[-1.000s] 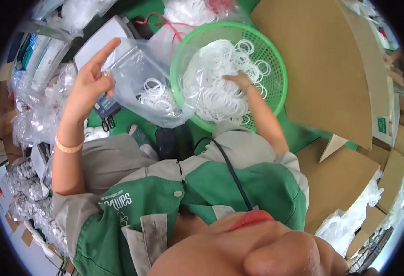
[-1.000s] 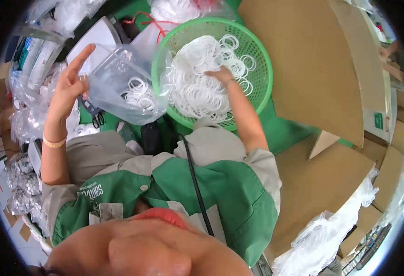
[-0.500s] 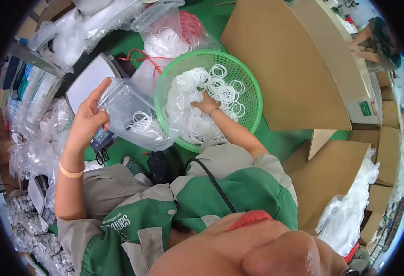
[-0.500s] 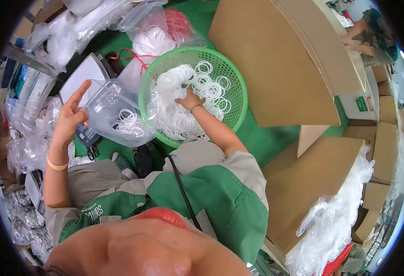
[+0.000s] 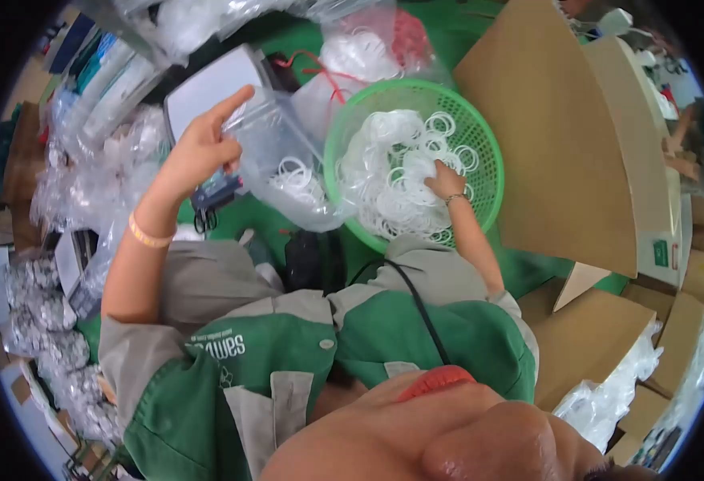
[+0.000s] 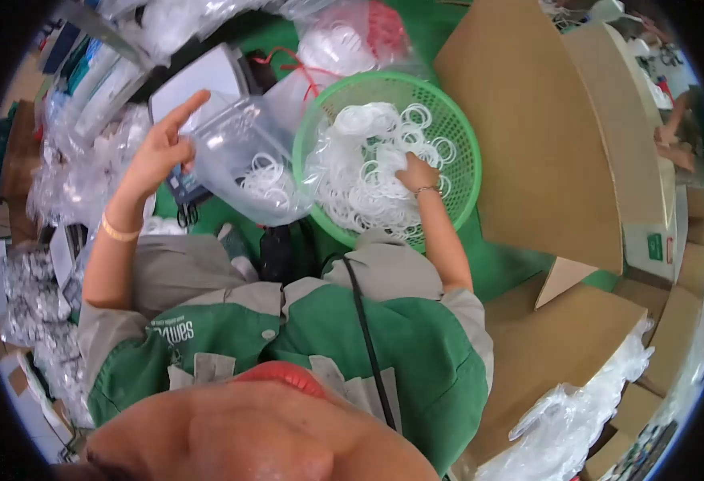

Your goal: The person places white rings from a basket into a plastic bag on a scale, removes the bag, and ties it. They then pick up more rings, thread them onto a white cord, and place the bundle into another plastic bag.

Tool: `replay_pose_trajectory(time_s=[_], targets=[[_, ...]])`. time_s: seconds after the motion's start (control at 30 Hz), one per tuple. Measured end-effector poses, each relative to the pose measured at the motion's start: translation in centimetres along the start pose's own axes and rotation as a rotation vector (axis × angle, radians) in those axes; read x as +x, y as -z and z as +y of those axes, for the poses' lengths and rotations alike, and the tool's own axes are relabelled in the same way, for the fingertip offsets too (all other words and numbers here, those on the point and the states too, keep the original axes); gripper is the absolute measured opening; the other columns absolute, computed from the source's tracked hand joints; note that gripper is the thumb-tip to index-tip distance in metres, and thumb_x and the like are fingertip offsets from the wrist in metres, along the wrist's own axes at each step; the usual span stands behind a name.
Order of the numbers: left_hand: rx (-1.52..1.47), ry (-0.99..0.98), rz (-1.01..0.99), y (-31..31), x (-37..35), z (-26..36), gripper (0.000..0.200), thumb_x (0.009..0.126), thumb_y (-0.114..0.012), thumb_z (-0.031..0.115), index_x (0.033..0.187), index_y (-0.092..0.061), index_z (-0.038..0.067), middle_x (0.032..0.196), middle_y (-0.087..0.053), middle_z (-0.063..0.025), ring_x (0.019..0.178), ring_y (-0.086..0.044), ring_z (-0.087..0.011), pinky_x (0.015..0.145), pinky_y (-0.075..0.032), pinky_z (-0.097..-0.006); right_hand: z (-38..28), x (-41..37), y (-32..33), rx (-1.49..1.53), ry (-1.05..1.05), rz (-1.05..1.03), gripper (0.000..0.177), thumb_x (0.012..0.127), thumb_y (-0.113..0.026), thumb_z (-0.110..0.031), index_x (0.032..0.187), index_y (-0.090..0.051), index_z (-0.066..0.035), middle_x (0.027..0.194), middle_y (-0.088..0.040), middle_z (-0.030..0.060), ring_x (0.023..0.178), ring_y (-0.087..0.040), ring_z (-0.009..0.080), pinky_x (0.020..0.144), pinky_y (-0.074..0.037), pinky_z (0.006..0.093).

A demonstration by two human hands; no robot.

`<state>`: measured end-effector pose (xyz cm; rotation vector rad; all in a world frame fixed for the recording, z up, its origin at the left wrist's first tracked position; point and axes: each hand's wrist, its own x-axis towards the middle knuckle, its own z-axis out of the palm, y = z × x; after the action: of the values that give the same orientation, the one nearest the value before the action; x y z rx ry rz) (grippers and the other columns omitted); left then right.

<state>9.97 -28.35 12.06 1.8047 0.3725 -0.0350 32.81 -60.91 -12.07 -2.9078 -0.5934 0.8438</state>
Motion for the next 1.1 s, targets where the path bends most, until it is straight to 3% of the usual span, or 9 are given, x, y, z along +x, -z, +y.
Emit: replay_pose_trajectory(time_s=[0.27, 0.4, 0.53, 0.73, 0.83, 1.0, 1.03, 1.07, 1.1], targets=[[0.047, -0.006, 0.124, 1.9, -1.8, -0.4, 0.063, 0.065, -0.042, 0.001, 0.127, -0.033, 0.004, 0.095, -0.057, 0.0001, 0.049, -0.04, -0.003, 0.048, -0.036, -0.0172, 4.3, 0.3, -1.8, -0.007, -0.014, -0.01, 0.065, 0.064, -0.065, -0.03, 0.12, -0.041, -0.007, 0.111, -0.051, 0.0185, 0.103, -0.049, 0.0327, 0.086, -0.038, 0.0372], [-0.109, -0.015, -0.071, 3.6, -2.4, -1.2, 0.068, 0.067, -0.045, 0.0, 0.131, -0.023, 0.005, 0.088, -0.054, -0.0076, 0.052, -0.043, -0.0068, 0.049, -0.039, -0.0209, 7.7, 4.3, -3.6, -0.009, 0.145, -0.137, 0.062, 0.067, -0.061, -0.029, 0.123, -0.039, -0.016, 0.115, -0.05, 0.0125, 0.108, -0.045, 0.0296, 0.091, -0.025, 0.0554], [-0.009, -0.064, -0.204, 4.1, -3.1, -2.4, 0.079, 0.066, -0.041, -0.004, 0.135, -0.011, 0.017, 0.132, -0.027, -0.021, 0.059, -0.051, -0.0101, 0.056, -0.046, -0.0231, -1.6, -2.8, 2.2, -0.335, 0.02, -0.035, 0.062, 0.07, -0.061, -0.031, 0.123, -0.039, -0.01, 0.115, -0.05, 0.0152, 0.106, -0.048, 0.0294, 0.096, -0.024, 0.0485], [-0.014, -0.004, -0.386, 2.8, -3.6, -1.5, 0.079, 0.068, -0.038, -0.011, 0.136, -0.008, 0.016, 0.134, -0.022, -0.021, 0.061, -0.051, -0.005, 0.056, -0.045, -0.0218, -6.0, -4.6, 7.5, -0.166, 0.286, -0.086, 0.046, 0.071, -0.059, -0.032, 0.11, -0.051, -0.011, 0.103, -0.056, 0.0161, 0.094, -0.053, 0.0313, 0.081, -0.042, 0.0381], [-0.057, 0.059, -0.273, 5.7, -4.9, -2.4, 0.062, 0.084, -0.047, 0.022, 0.135, -0.013, 0.019, 0.131, -0.03, -0.016, 0.065, -0.055, -0.009, 0.057, -0.044, -0.0199, -6.3, -4.6, 7.7, -0.275, 0.388, -0.182, 0.065, 0.07, -0.06, -0.031, 0.127, -0.032, -0.016, 0.1, -0.056, 0.0176, 0.092, -0.055, 0.031, 0.079, -0.043, 0.0382], [0.209, 0.377, 0.216, 12.2, -5.6, -25.5, 0.046, 0.08, -0.05, 0.029, 0.118, -0.041, 0.004, 0.091, -0.057, -0.0088, 0.052, -0.052, -0.0133, 0.045, -0.042, -0.0231, -11.3, -10.6, 11.2, 0.459, 0.529, -0.285, 0.087, 0.072, -0.061, -0.006, 0.135, -0.002, -0.021, 0.111, -0.045, 0.0178, 0.081, -0.056, 0.0166, 0.076, -0.045, 0.0298], [0.391, 0.459, 0.154, 11.6, -6.2, -30.0, 0.051, 0.076, -0.055, 0.026, 0.119, -0.039, 0.003, 0.093, -0.057, -0.0151, 0.062, -0.057, -0.0219, 0.051, -0.046, -0.0309, -12.4, -11.5, 11.4, 0.551, 0.568, -0.293, 0.087, 0.073, -0.061, -0.005, 0.135, -0.002, -0.021, 0.114, -0.043, 0.0175, 0.082, -0.055, 0.0154, 0.077, -0.045, 0.0288], [0.661, 0.061, 0.252, 10.2, -7.5, -35.7, 0.052, 0.073, -0.056, 0.024, 0.116, -0.04, 0.002, 0.091, -0.056, -0.0202, 0.077, -0.058, -0.0296, 0.063, -0.046, -0.0381, -13.2, -12.1, 11.3, 0.641, 0.608, -0.304, 0.087, 0.073, -0.06, -0.005, 0.135, -0.002, -0.022, 0.116, -0.041, 0.0171, 0.083, -0.054, 0.0143, 0.077, -0.044, 0.0279], [0.764, 0.44, 0.193, 7.9, -8.6, -32.7, 0.049, 0.071, -0.057, 0.024, 0.112, -0.043, 0.001, 0.089, -0.055, -0.0208, 0.087, -0.055, -0.0332, 0.073, -0.043, -0.0414, -13.9, -12.4, 11.2, 0.664, 0.648, -0.327, 0.087, 0.073, -0.06, -0.004, 0.135, -0.001, -0.023, 0.122, -0.034, 0.0178, 0.088, -0.053, 0.0153, 0.078, -0.044, 0.0284]])
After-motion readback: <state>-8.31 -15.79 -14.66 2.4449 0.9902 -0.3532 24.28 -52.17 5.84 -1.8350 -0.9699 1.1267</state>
